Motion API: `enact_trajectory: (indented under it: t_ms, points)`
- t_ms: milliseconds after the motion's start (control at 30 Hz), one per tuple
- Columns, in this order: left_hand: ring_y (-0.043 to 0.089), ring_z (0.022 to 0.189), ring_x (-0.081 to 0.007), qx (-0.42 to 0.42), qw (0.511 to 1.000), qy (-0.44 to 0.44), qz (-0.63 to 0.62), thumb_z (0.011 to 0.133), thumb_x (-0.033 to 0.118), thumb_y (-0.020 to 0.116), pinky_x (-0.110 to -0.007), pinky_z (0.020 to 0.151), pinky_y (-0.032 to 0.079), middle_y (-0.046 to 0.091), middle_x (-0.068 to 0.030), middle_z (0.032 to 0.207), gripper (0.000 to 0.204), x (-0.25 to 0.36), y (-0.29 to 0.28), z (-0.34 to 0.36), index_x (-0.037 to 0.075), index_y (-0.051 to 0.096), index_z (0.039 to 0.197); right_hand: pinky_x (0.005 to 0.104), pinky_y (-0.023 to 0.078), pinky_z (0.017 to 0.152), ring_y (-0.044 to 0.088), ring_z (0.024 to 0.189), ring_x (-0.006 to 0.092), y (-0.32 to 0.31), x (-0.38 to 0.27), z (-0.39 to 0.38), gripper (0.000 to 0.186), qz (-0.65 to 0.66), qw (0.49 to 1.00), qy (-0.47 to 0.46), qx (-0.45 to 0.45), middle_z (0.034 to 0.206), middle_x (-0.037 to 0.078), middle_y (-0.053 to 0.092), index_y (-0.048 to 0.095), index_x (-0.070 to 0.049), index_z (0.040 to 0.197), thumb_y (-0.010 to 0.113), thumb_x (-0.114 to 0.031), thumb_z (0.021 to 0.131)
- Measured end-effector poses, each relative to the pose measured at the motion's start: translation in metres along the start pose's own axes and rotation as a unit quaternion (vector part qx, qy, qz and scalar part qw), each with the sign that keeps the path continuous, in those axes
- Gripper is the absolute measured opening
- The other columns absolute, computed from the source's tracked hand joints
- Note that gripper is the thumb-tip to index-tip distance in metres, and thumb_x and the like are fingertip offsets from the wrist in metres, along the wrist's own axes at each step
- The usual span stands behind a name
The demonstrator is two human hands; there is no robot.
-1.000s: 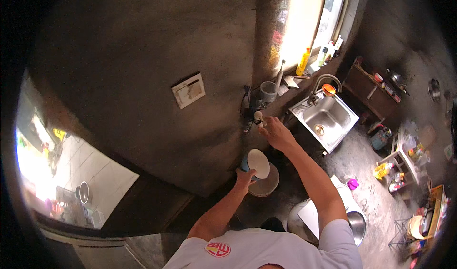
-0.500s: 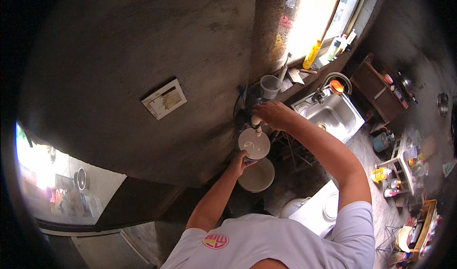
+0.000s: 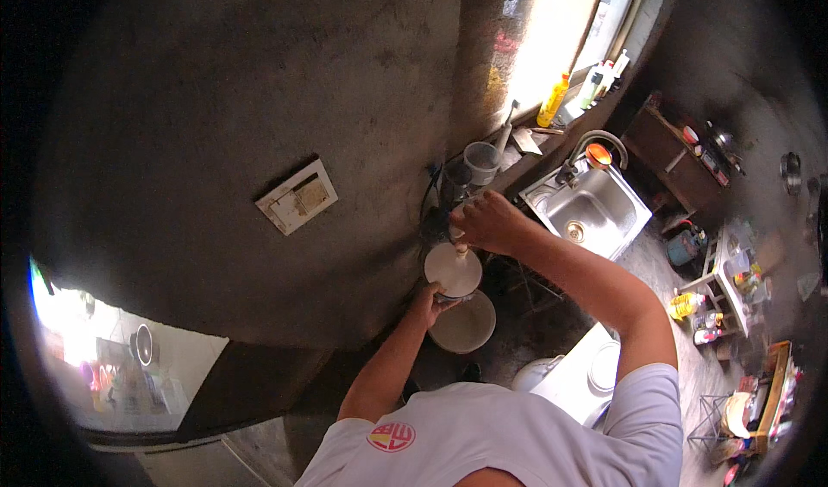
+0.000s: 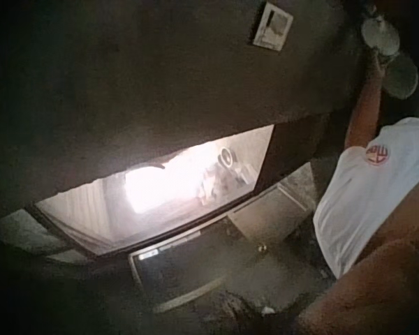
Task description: The person fills a bowl with a liquid from a pot using a ladle, then serves a cooked dish from a wok into a plate using a slotted spoon. The person places the filled plate on a table.
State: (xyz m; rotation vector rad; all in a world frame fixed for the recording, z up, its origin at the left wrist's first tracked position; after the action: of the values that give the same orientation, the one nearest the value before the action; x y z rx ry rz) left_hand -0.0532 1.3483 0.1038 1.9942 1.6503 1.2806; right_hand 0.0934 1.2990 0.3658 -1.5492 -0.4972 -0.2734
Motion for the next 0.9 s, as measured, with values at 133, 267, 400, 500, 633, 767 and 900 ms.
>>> enact_trajectory:
  t_ms: [133,267,400,500,633,767,900]
  points:
    - [0.050,0.115,-0.0387,-0.035,0.999,-0.025,0.024,0.072,0.009,0.060,-0.051,0.095,0.052,0.045,-0.0201,0.124,0.062,0.004,0.007,-0.019,-0.004,0.036,0.127,0.0330,0.041,0.051,0.066,0.060,0.0211,0.011,-0.033,0.006,0.040,0.020,0.991,0.135,-0.012,0.065,0.002,0.064,0.056,-0.006,0.101,0.059,-0.042,0.084]
    - [0.052,0.113,-0.0367,-0.085,0.996,-0.016,0.033,0.073,0.011,0.062,-0.050,0.096,0.052,0.046,-0.0204,0.124,0.055,0.007,-0.001,-0.028,-0.006,0.041,0.121,0.0337,0.047,0.046,0.067,0.056,0.0232,-0.003,-0.060,0.025,0.031,0.086,0.953,0.291,-0.010,0.061,0.008,0.064,0.052,0.002,0.097,0.062,-0.022,0.081]
    - [0.053,0.112,-0.0361,-0.103,0.992,-0.039,0.056,0.074,0.013,0.063,-0.050,0.094,0.053,0.047,-0.0191,0.123,0.049,0.006,0.000,-0.026,-0.004,0.045,0.116,0.0375,0.051,0.049,0.068,0.059,0.0286,0.005,-0.077,0.039,0.021,0.145,0.898,0.408,0.069,0.062,0.013,0.064,0.049,0.000,0.092,0.060,-0.010,0.077]
    - [0.054,0.111,-0.0360,-0.076,0.994,-0.061,0.055,0.074,0.013,0.062,-0.050,0.095,0.053,0.049,-0.0186,0.121,0.048,0.005,0.004,-0.027,-0.005,0.046,0.115,0.0404,0.052,0.055,0.067,0.063,0.0335,0.001,-0.077,0.029,0.037,0.217,0.876,0.428,0.038,0.068,0.014,0.066,0.048,0.003,0.112,0.061,-0.014,0.082]
    - [0.055,0.110,-0.0354,-0.131,0.987,-0.086,0.030,0.074,0.011,0.061,-0.049,0.094,0.054,0.051,-0.0188,0.119,0.048,-0.002,0.004,-0.009,-0.007,0.046,0.116,0.0441,0.051,0.064,0.065,0.072,0.0395,0.004,-0.078,-0.038,0.058,0.426,0.773,0.448,0.144,0.078,0.018,0.066,0.039,-0.003,0.135,0.062,-0.024,0.086]
    - [0.057,0.108,-0.0350,-0.123,0.985,-0.099,0.064,0.073,0.010,0.059,-0.049,0.092,0.055,0.051,-0.0192,0.119,0.048,-0.025,0.049,-0.003,-0.004,0.046,0.118,0.0461,0.049,0.076,0.061,0.089,0.0417,0.086,-0.120,-0.102,0.061,0.463,0.822,0.314,0.106,0.098,0.024,0.063,0.037,-0.007,0.139,0.062,-0.028,0.087]
    - [0.059,0.104,-0.0357,-0.136,0.975,-0.111,0.135,0.068,0.008,0.054,-0.050,0.088,0.055,0.052,-0.0195,0.117,0.053,-0.033,0.086,0.027,-0.002,0.046,0.120,0.0428,0.046,0.091,0.061,0.101,0.0350,0.114,-0.097,-0.144,0.053,0.572,0.791,0.214,-0.029,0.110,0.019,0.062,0.048,-0.006,0.130,0.064,-0.028,0.085]
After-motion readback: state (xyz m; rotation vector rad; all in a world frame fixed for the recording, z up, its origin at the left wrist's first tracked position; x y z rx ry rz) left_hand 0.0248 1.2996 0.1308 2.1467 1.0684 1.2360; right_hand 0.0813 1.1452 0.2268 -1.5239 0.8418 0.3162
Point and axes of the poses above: each hand's wrist, its own z-axis towards the middle knuckle, its own y-axis out of the palm, x = y × z, the point moved 2 cm from there along z, towards the middle knuckle
